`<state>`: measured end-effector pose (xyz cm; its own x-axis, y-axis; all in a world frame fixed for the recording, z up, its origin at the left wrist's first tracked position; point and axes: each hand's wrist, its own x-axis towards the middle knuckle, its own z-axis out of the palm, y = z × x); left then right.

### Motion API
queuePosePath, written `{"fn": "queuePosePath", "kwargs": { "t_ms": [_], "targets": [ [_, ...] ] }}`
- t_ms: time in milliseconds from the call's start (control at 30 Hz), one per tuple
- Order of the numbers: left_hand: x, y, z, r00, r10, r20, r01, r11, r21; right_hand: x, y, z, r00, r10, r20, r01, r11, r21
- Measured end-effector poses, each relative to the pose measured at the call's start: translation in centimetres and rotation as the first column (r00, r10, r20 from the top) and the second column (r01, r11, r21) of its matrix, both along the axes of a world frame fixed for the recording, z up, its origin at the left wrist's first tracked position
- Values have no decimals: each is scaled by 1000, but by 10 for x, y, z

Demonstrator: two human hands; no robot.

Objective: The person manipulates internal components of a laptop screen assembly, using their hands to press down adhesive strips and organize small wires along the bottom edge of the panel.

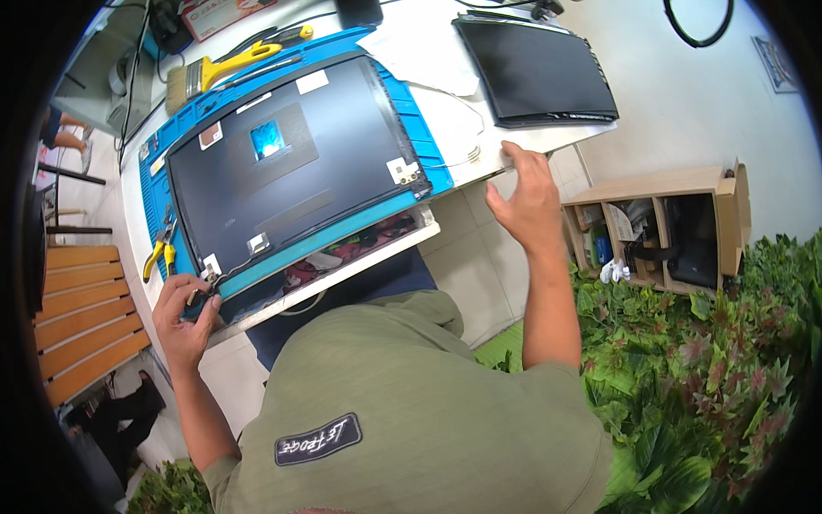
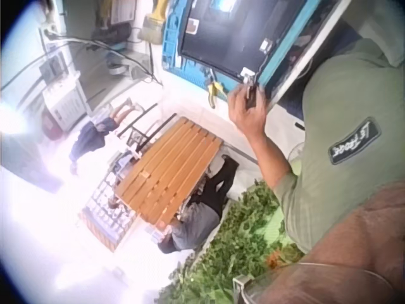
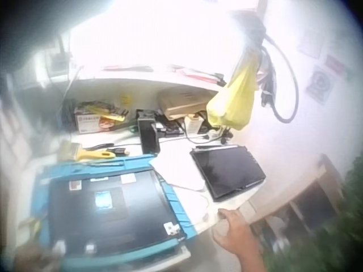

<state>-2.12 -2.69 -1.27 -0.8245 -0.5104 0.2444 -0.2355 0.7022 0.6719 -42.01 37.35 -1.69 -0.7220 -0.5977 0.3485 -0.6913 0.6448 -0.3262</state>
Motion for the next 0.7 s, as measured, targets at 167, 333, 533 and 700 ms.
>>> {"fn": "queuePosePath", "kwargs": {
  "t_ms": [167, 333, 533, 700],
  "targets": [
    [-6, 0, 9, 1000, -25, -3, 25, 999, -32, 16, 11, 36, 991, 60, -117, -47, 993, 105],
    [-2, 1, 6, 990, -59, -128, 51, 997, -65, 80, -65, 40, 923, 375, -82, -382, 877, -293],
    [7, 17, -5, 984, -11, -180, -40, 960, -278, 152, -200, 23, 549, 835, 25, -785, 526, -327],
    [-1, 23, -7, 979, 28, -203, -90, 948, -305, 174, -254, -1, 419, 908, 5, -879, 407, -248]
  ]
}}
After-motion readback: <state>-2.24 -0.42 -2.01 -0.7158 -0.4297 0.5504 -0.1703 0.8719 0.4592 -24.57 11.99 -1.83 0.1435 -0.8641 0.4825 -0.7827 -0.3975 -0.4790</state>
